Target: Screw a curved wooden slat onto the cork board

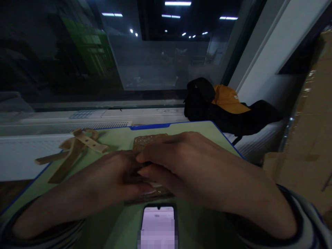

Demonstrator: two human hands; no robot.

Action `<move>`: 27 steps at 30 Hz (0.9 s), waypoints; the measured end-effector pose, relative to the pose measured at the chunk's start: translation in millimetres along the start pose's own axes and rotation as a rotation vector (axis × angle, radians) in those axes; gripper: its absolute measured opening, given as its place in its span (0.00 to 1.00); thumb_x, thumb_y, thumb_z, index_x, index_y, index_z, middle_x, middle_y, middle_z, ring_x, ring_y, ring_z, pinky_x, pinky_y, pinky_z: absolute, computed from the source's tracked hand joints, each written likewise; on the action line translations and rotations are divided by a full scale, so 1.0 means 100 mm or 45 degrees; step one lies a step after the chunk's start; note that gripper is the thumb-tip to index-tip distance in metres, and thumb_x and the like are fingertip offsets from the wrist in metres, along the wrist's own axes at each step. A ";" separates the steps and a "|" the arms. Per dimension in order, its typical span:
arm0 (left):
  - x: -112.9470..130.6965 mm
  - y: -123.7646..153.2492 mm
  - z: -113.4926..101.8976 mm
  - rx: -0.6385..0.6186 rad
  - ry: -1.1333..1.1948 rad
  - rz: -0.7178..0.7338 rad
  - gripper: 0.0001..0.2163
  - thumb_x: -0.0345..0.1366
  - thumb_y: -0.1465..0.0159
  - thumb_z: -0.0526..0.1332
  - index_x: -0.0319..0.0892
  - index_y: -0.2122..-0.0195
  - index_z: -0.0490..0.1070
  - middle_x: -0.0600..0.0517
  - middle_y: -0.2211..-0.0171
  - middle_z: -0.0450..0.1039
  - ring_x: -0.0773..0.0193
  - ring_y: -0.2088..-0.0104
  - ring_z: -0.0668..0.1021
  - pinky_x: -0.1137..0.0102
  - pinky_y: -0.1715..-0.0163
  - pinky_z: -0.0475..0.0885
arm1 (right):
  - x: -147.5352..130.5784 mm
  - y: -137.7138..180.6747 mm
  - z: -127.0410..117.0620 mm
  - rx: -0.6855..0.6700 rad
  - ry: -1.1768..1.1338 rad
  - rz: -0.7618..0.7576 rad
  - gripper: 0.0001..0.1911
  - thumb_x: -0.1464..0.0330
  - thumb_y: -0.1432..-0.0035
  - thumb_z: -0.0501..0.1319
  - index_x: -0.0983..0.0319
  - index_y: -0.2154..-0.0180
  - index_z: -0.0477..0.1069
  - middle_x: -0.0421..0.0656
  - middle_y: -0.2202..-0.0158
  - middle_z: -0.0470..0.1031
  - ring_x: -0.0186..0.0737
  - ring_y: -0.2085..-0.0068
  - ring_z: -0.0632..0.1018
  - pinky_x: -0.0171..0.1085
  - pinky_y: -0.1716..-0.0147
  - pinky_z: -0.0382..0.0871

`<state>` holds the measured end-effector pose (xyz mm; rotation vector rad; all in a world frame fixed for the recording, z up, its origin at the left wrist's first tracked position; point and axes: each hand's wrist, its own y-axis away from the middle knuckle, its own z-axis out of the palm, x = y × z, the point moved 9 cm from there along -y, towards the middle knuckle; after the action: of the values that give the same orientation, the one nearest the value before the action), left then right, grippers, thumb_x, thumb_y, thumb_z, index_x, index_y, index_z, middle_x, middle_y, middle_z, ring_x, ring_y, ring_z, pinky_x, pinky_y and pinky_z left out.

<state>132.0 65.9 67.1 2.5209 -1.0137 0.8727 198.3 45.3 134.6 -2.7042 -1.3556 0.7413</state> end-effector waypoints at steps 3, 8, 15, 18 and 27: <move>0.00 -0.01 -0.07 0.123 0.099 -0.015 0.12 0.47 0.41 0.58 0.45 0.70 0.73 0.60 0.74 0.76 0.69 0.74 0.76 0.76 0.77 0.63 | -0.02 0.01 -0.01 0.007 0.008 -0.016 0.07 0.68 0.38 0.54 0.59 0.59 0.68 0.37 0.64 0.72 0.29 0.66 0.72 0.31 0.67 0.62; -0.05 -0.01 -0.10 0.221 0.061 -0.034 0.17 0.50 0.40 0.57 0.41 0.74 0.72 0.59 0.78 0.73 0.71 0.79 0.73 0.76 0.81 0.59 | -0.05 0.02 -0.02 0.046 0.071 -0.072 0.06 0.68 0.38 0.55 0.60 0.60 0.67 0.39 0.58 0.70 0.30 0.60 0.72 0.29 0.61 0.63; -0.02 -0.02 -0.07 0.178 0.095 -0.034 0.16 0.48 0.40 0.57 0.42 0.74 0.73 0.58 0.79 0.72 0.70 0.78 0.73 0.76 0.79 0.61 | -0.09 0.04 -0.02 0.034 0.032 -0.092 0.07 0.71 0.38 0.53 0.60 0.59 0.68 0.39 0.57 0.71 0.31 0.58 0.73 0.29 0.60 0.64; 0.00 -0.02 -0.06 0.151 0.113 -0.026 0.14 0.46 0.39 0.57 0.42 0.73 0.74 0.57 0.76 0.74 0.69 0.75 0.74 0.76 0.76 0.63 | -0.07 0.05 0.00 -0.006 0.026 -0.067 0.06 0.70 0.37 0.53 0.59 0.61 0.68 0.37 0.59 0.72 0.30 0.61 0.73 0.29 0.63 0.64; 0.04 -0.02 -0.01 0.028 0.134 0.019 0.14 0.41 0.36 0.53 0.41 0.70 0.75 0.56 0.76 0.74 0.68 0.73 0.74 0.75 0.72 0.66 | -0.08 0.01 0.02 0.012 0.015 -0.063 0.05 0.67 0.38 0.54 0.60 0.66 0.65 0.38 0.63 0.72 0.31 0.65 0.73 0.31 0.67 0.61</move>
<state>135.2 65.7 70.9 2.4595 -0.9961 1.0152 193.8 38.0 135.7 -2.6532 -1.4075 0.7250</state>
